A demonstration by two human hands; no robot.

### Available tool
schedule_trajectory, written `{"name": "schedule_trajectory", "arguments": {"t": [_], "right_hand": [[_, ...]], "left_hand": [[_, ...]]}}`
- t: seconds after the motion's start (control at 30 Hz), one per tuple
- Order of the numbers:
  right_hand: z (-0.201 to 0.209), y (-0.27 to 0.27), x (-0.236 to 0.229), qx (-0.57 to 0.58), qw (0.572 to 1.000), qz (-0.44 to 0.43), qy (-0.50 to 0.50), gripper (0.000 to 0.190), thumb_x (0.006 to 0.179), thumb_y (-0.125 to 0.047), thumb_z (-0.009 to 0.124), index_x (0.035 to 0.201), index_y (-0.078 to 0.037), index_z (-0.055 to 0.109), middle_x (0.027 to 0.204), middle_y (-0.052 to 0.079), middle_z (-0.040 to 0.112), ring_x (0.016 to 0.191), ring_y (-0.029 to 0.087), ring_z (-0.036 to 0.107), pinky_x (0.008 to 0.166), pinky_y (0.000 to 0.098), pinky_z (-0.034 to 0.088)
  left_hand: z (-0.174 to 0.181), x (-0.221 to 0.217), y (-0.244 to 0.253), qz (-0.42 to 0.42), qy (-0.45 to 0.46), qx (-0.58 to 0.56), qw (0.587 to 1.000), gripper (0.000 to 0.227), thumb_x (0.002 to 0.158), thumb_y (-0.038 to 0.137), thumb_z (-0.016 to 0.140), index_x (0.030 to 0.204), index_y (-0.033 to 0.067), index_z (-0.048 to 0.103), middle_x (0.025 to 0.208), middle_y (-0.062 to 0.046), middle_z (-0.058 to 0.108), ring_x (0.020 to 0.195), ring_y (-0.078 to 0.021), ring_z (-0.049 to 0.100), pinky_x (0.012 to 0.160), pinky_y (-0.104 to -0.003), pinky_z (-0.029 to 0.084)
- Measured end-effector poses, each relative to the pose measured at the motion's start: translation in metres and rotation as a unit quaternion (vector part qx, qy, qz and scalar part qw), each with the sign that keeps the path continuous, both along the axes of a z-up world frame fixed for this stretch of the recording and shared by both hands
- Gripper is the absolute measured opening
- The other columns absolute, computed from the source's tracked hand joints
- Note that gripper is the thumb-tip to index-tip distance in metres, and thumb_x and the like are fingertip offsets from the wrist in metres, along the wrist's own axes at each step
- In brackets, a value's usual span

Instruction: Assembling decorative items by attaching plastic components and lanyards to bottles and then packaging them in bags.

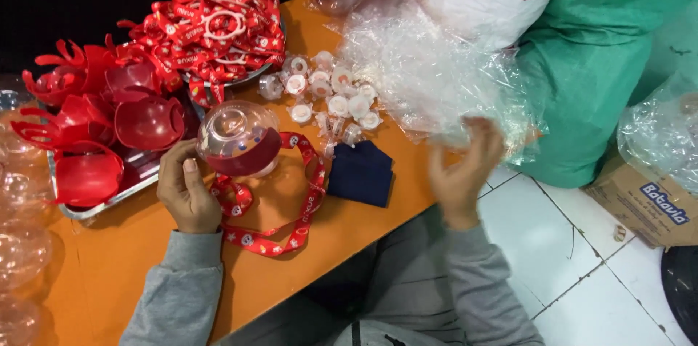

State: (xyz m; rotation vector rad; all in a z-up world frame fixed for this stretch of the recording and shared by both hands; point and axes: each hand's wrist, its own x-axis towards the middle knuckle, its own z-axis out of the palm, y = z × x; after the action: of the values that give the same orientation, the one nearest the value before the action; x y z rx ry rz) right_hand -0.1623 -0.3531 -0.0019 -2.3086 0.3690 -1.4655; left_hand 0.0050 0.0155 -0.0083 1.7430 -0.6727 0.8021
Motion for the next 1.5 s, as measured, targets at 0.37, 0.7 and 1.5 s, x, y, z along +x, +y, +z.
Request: {"name": "schedule_trajectory", "arguments": {"t": [0.37, 0.7, 1.5], "right_hand": [[-0.053, -0.092, 0.006, 0.001, 0.975, -0.146, 0.170, 0.030, 0.091, 0.001, 0.068, 0.117, -0.013, 0.076, 0.104, 0.008, 0.070, 0.106, 0.032, 0.066, 0.118, 0.0626, 0.008], [-0.001, -0.066, 0.006, 0.046, 0.994, -0.048, -0.088, 0.019, 0.104, 0.005, 0.064, 0.115, -0.008, 0.072, 0.106, 0.005, 0.071, 0.102, 0.024, 0.066, 0.115, 0.0482, 0.022], [0.128, 0.104, 0.087, 0.030, 0.915, 0.383, -0.124, 0.064, 0.104, -0.038, 0.056, 0.147, 0.007, 0.041, 0.137, 0.021, 0.048, 0.133, 0.034, 0.048, 0.118, 0.0479, 0.033]], "left_hand": [[-0.011, 0.002, 0.001, 0.010, 0.021, -0.005, 1.000, 0.026, 0.107, 0.011, 0.051, 0.113, -0.0085, 0.067, 0.112, -0.026, 0.065, 0.108, -0.0438, 0.064, 0.096, -0.051, 0.049], [-0.008, 0.002, 0.003, 0.014, 0.001, -0.007, 1.000, 0.025, 0.107, 0.009, 0.051, 0.111, -0.0095, 0.068, 0.110, -0.028, 0.066, 0.108, -0.0470, 0.064, 0.097, -0.054, 0.048], [0.148, -0.057, -0.058, -0.253, 0.112, -0.154, 0.949, 0.024, 0.104, 0.009, 0.050, 0.109, -0.0091, 0.065, 0.091, -0.018, 0.072, 0.084, -0.0198, 0.068, 0.084, -0.039, 0.059]]}}
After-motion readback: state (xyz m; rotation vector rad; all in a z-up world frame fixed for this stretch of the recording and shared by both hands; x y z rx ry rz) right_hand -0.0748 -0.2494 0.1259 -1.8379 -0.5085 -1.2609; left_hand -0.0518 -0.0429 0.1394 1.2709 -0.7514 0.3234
